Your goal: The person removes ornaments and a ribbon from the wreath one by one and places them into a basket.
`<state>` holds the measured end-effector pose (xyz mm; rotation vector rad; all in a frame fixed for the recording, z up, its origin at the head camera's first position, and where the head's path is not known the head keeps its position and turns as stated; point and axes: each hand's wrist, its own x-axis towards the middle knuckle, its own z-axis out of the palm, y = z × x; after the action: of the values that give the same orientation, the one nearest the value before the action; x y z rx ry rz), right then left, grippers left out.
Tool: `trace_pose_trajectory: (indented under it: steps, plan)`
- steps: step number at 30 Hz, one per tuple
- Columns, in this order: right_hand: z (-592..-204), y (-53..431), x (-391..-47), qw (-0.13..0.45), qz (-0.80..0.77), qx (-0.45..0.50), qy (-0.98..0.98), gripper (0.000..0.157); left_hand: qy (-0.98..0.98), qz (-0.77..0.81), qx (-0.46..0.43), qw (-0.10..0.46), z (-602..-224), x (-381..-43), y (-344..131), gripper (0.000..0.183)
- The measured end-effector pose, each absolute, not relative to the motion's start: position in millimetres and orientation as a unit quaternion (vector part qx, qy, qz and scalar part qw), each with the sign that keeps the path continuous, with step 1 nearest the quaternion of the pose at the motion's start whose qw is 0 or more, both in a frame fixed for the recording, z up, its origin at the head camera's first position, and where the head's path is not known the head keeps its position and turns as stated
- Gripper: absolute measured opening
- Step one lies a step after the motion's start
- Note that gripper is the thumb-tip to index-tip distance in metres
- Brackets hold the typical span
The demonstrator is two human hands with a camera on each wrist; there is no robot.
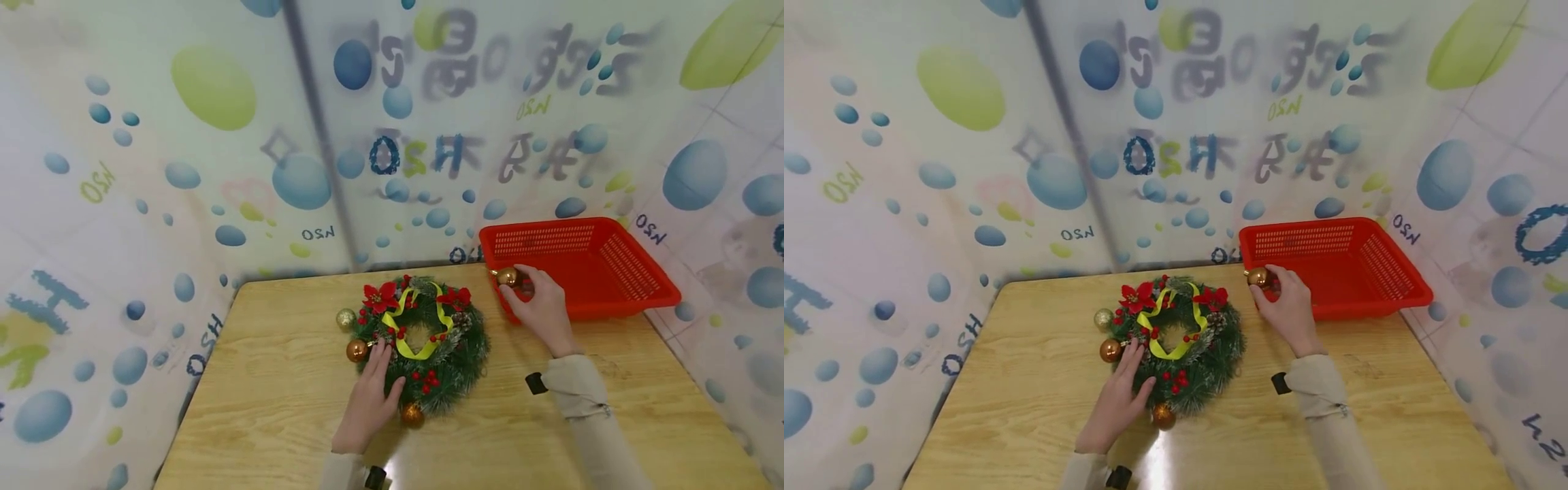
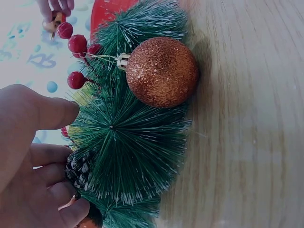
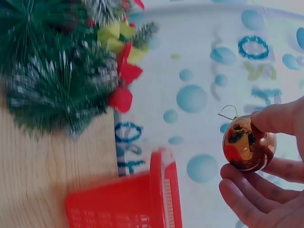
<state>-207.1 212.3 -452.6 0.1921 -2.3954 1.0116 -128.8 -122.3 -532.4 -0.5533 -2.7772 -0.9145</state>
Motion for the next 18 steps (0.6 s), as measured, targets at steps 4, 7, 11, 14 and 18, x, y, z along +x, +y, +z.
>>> trace_pose_trajectory:
  steps: [4,7,11,14,18]
  plan:
    - [-452.8,225.3,-212.0,0.262,0.364,0.06,-0.892,0.046,-0.929,-0.303,-0.188,0.095,-533.1,-128.5,-122.8,0.065]
    - [-451.9,236.0,-215.8,0.261,0.358,0.049,-0.895,0.046,-0.929,-0.303,-0.187,0.099,-533.2,-128.0,-122.8,0.065]
    - [-447.7,251.5,-220.3,0.257,0.357,0.032,-0.898,0.046,-0.929,-0.301,-0.189,0.099,-534.4,-127.4,-121.9,0.065]
    - [-444.9,261.5,-224.0,0.253,0.362,0.023,-0.897,0.046,-0.928,-0.3,-0.192,0.108,-535.2,-126.8,-121.0,0.065]
    - [-442.9,270.4,-228.1,0.246,0.366,0.017,-0.897,0.047,-0.927,-0.297,-0.195,0.122,-535.6,-126.5,-120.1,0.064]
